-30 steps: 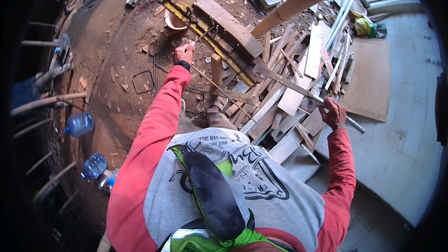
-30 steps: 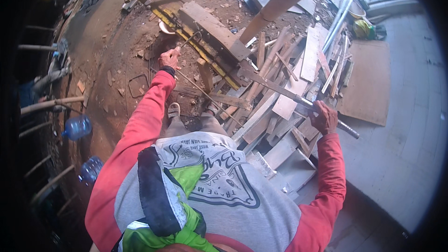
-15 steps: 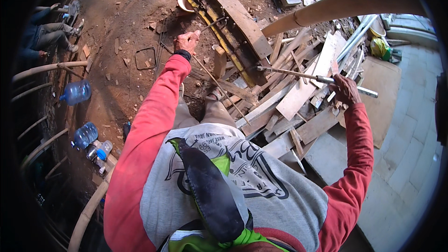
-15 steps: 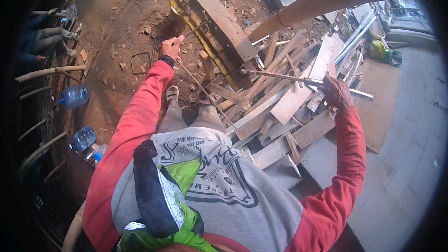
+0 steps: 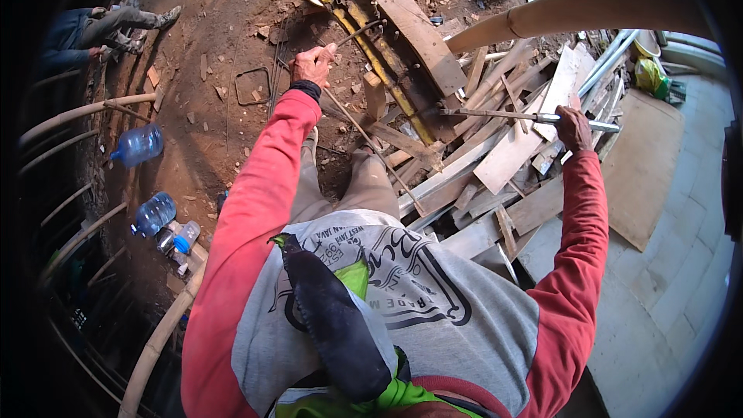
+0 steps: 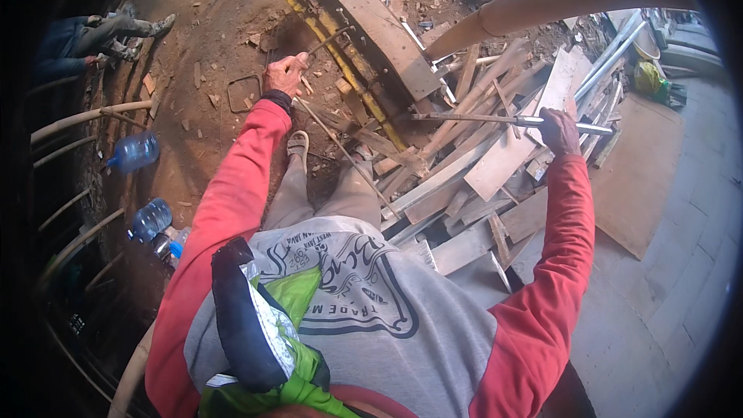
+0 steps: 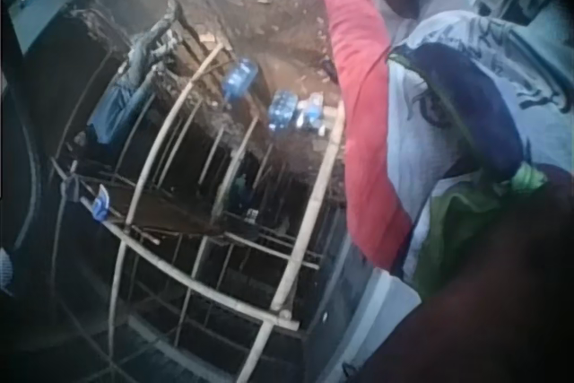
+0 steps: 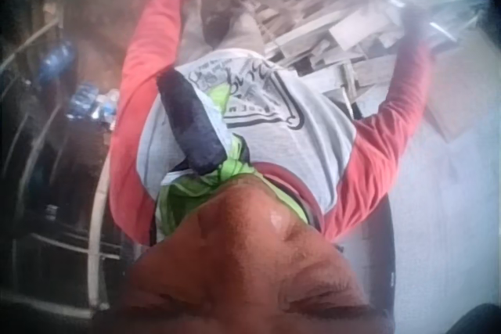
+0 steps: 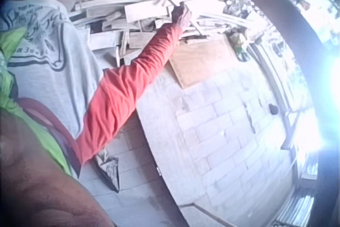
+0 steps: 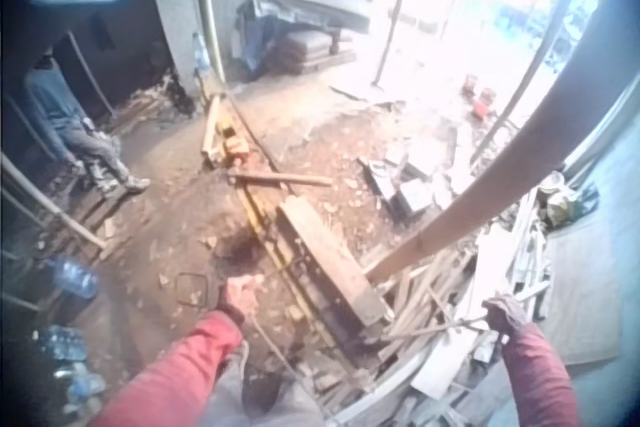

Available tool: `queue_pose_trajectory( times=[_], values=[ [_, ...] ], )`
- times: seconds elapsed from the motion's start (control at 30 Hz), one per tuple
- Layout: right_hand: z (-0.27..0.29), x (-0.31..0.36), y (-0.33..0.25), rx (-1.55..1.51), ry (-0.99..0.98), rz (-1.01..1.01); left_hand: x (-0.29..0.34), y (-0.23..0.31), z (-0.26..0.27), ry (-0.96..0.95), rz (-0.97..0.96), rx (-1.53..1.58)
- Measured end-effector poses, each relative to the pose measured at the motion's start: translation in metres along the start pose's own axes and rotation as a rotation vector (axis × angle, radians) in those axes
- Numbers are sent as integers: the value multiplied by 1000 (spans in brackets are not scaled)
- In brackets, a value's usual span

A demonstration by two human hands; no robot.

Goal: The person repeatedly bends a metal rod into a rectangular shape using a wooden jig and a metal bar as a lever. The person adjusts the rod and applies force to form the corners, then places the finished piece aside.

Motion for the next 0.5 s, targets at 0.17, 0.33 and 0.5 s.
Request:
queue_pose_trajectory(
  times=[0.17, 0.33, 0.5],
  values=[
    [9, 25, 90, 85, -221, -333, -1, 2, -2, -16, 45, -8],
    [7, 42, 89, 227, -65, -350, 1, 6, 1, -27, 27, -8],
    [0, 75, 71, 257, -36, -471, -4, 0, -1, -25, 15, -25]
  ],
)
Point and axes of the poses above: each hand's wrist, its own x-axis away from the middle knuckle, its own z-axis out of the back of the hand, y = z × x, the point moved 8 cm from there along -x, towards the middle knuckle, and after that the axes turned 3 degrees about x, right-handed, at the moved point
